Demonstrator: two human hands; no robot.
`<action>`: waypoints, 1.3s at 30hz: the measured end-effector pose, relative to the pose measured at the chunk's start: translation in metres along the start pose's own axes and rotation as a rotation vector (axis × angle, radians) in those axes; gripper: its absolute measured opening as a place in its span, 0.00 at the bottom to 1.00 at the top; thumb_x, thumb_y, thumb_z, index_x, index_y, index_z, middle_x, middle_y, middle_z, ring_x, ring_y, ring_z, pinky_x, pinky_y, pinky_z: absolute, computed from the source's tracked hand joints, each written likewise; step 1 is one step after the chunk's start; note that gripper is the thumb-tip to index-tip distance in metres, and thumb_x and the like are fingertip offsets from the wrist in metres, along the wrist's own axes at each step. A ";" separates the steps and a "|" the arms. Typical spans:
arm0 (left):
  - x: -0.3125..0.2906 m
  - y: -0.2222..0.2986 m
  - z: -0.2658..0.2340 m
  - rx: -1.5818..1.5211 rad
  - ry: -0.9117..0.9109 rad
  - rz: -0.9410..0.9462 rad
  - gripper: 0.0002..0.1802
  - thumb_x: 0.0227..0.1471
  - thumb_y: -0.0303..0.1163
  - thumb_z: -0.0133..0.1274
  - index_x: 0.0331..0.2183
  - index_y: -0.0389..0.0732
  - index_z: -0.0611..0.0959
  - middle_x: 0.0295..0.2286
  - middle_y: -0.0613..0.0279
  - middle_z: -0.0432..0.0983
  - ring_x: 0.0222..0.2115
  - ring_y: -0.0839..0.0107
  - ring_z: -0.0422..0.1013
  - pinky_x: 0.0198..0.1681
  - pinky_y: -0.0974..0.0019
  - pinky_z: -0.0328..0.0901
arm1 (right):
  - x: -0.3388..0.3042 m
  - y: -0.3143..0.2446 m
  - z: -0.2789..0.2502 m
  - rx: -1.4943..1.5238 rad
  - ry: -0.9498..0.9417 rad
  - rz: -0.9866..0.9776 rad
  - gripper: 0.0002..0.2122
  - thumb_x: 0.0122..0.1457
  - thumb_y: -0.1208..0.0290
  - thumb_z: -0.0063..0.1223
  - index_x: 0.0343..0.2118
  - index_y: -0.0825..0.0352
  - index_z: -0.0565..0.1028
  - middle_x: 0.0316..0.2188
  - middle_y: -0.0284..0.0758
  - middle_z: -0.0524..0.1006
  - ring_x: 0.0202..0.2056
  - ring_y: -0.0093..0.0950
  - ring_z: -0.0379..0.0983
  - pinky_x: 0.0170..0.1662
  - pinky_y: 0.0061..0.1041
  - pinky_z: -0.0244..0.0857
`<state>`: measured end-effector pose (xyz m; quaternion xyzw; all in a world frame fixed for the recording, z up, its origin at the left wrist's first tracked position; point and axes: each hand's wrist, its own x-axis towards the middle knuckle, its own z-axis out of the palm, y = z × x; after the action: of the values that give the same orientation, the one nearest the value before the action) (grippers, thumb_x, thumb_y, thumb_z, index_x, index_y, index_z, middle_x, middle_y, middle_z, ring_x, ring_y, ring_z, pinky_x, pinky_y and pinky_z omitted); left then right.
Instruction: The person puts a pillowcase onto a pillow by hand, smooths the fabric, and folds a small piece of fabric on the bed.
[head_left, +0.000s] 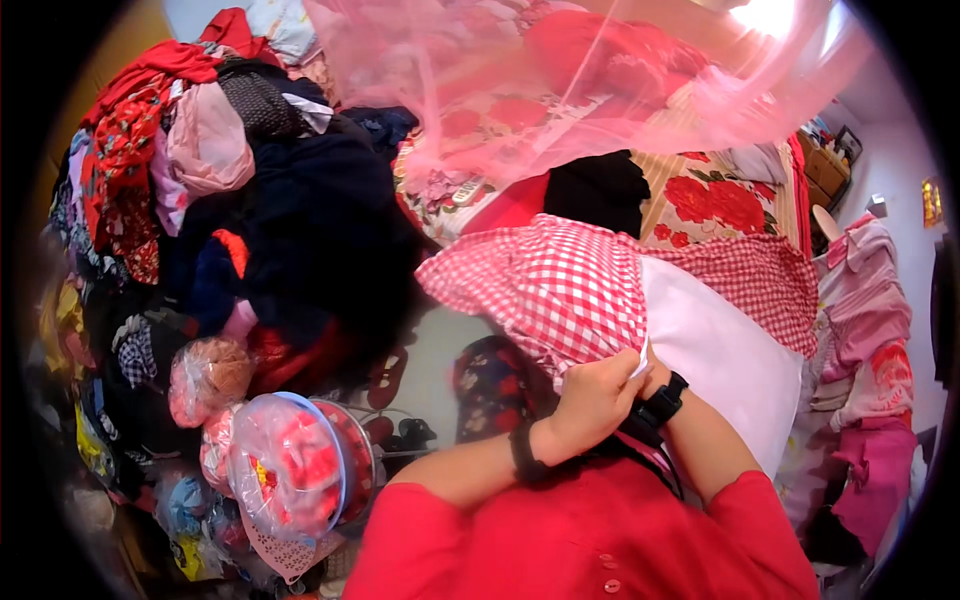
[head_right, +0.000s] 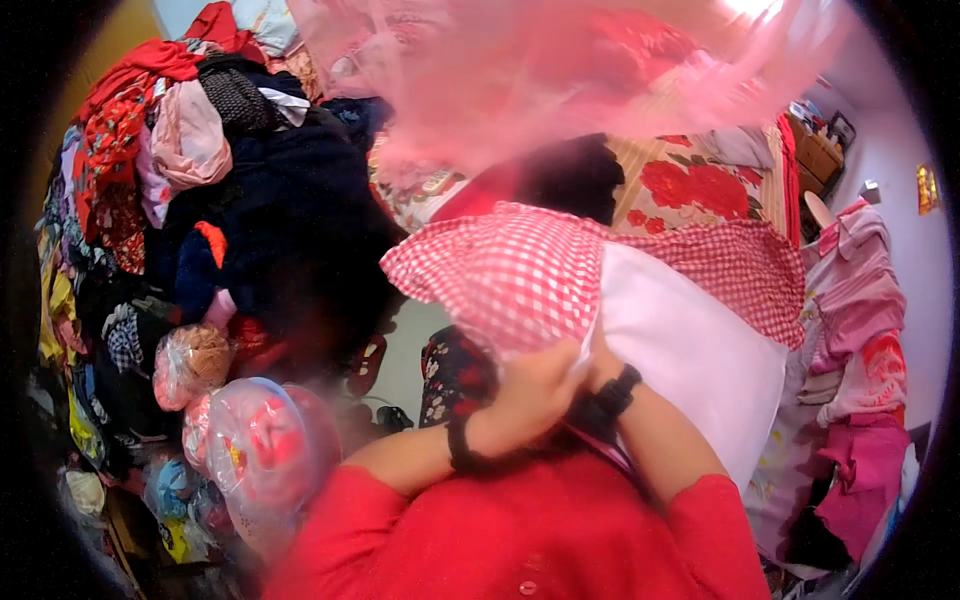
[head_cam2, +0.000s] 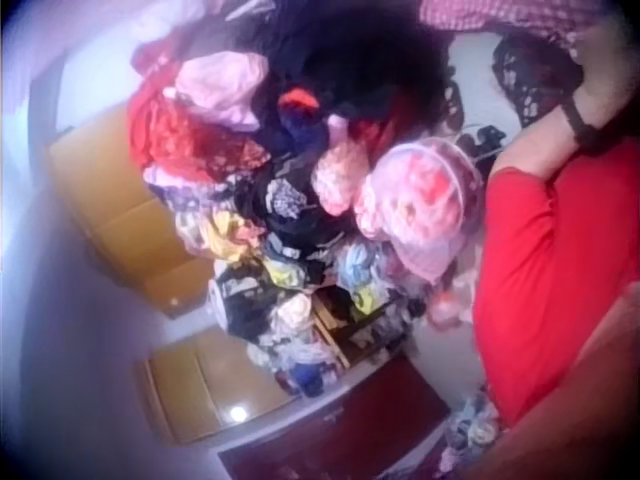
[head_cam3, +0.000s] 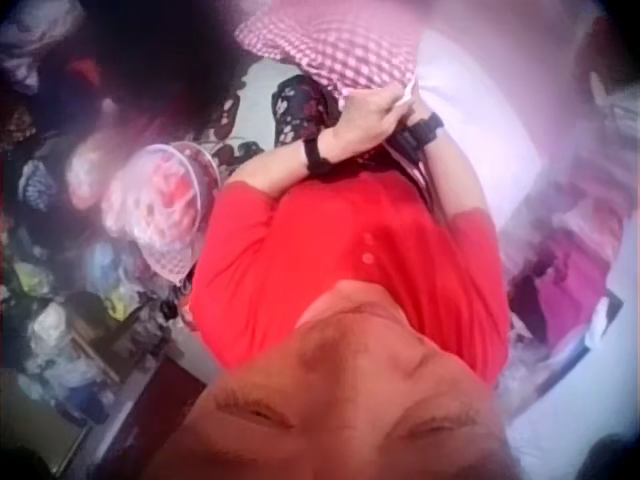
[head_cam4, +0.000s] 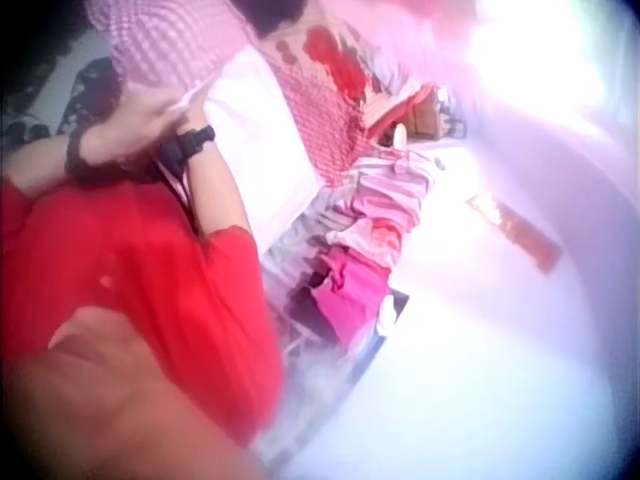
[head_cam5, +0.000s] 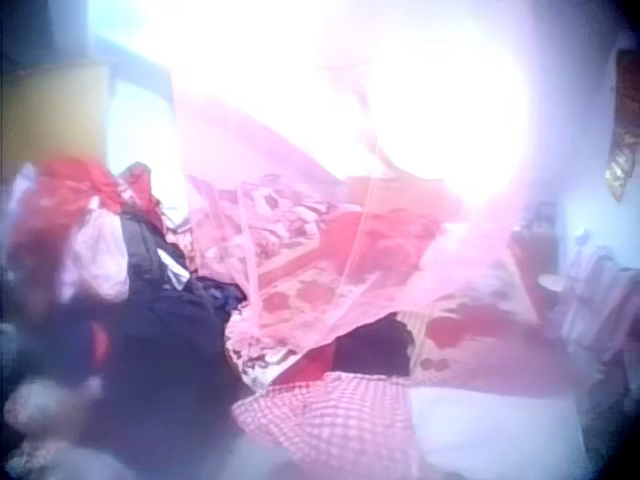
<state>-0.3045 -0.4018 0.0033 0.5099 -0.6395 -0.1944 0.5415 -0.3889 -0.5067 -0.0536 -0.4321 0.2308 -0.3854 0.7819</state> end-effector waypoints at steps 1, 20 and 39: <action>-0.002 0.000 0.004 -0.009 -0.032 -0.019 0.11 0.53 0.33 0.52 0.23 0.39 0.71 0.17 0.51 0.69 0.19 0.51 0.70 0.22 0.54 0.61 | 0.001 0.004 -0.003 -0.015 -0.024 0.008 0.17 0.51 0.70 0.56 0.45 0.70 0.75 0.43 0.41 0.76 0.40 0.26 0.74 0.44 0.26 0.68; -0.050 -0.048 -0.042 0.254 -0.285 -0.373 0.15 0.53 0.41 0.53 0.28 0.38 0.73 0.23 0.46 0.73 0.25 0.49 0.71 0.27 0.54 0.62 | 0.054 -0.101 -0.150 -1.446 0.223 0.291 0.30 0.48 0.46 0.56 0.44 0.72 0.76 0.44 0.53 0.75 0.47 0.46 0.71 0.51 0.38 0.62; 0.132 0.006 -0.128 0.324 -0.414 -0.015 0.15 0.51 0.32 0.58 0.38 0.32 0.79 0.31 0.52 0.77 0.31 0.68 0.74 0.35 0.66 0.68 | -0.045 -0.131 0.066 -1.633 -0.168 -0.708 0.15 0.40 0.66 0.66 0.30 0.67 0.75 0.22 0.38 0.72 0.25 0.37 0.71 0.29 0.35 0.65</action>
<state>-0.1786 -0.4747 0.1166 0.5440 -0.7556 -0.1936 0.3092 -0.4224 -0.4811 0.0941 -0.9269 0.2285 -0.2869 0.0797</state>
